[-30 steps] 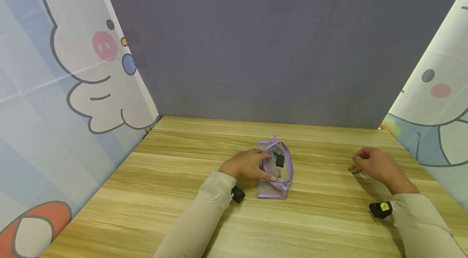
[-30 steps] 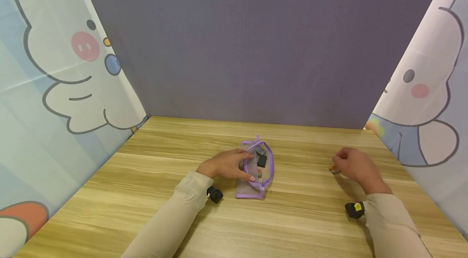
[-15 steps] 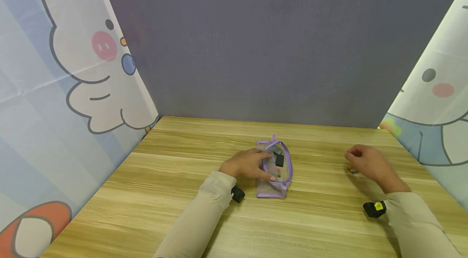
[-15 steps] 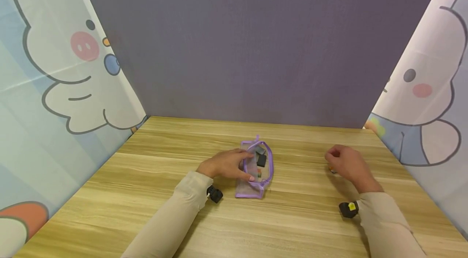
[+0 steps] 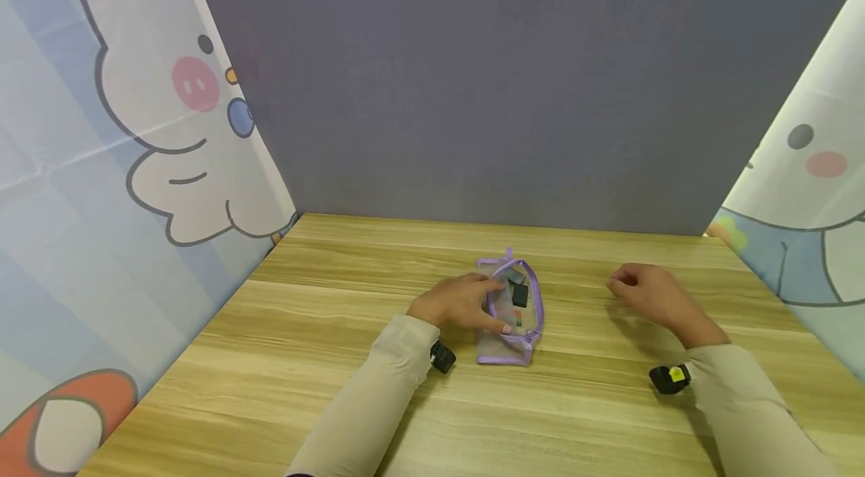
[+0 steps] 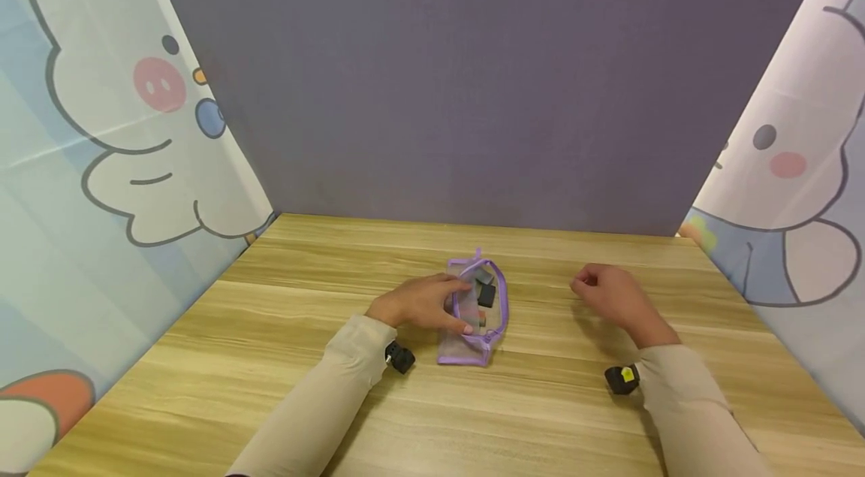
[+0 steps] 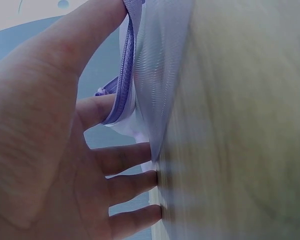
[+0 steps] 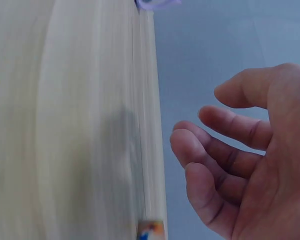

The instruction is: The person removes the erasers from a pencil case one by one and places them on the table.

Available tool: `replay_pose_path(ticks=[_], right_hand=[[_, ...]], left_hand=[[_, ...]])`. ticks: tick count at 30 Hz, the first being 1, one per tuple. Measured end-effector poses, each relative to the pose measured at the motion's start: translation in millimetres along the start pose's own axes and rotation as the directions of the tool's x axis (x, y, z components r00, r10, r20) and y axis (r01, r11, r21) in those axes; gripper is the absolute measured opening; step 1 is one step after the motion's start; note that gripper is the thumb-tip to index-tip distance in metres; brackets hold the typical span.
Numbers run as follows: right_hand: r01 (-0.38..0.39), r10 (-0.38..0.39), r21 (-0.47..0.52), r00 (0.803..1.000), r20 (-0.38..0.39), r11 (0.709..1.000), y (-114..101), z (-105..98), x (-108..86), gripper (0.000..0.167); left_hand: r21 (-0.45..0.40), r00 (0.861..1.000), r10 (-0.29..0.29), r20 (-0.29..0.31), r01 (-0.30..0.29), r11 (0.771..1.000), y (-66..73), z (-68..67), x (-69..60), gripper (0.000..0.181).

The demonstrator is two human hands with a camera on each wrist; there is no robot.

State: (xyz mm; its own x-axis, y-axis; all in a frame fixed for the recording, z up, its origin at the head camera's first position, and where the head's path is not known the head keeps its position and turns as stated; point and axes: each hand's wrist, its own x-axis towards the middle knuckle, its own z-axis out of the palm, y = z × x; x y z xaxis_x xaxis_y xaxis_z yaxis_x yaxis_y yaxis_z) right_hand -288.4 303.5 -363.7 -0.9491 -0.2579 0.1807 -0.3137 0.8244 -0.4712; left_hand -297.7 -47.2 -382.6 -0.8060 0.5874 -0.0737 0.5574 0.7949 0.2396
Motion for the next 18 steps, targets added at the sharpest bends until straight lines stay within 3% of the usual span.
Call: replay_pose_path(ticks=[18], right_hand=[[0.022, -0.04, 0.136, 0.99, 0.133, 0.99, -45, 26, 22.1, 0.026]], left_hand=[[-0.004, 1.0, -0.003, 0.011, 0.003, 1.0, 0.7, 0.7, 1.3, 0.088]])
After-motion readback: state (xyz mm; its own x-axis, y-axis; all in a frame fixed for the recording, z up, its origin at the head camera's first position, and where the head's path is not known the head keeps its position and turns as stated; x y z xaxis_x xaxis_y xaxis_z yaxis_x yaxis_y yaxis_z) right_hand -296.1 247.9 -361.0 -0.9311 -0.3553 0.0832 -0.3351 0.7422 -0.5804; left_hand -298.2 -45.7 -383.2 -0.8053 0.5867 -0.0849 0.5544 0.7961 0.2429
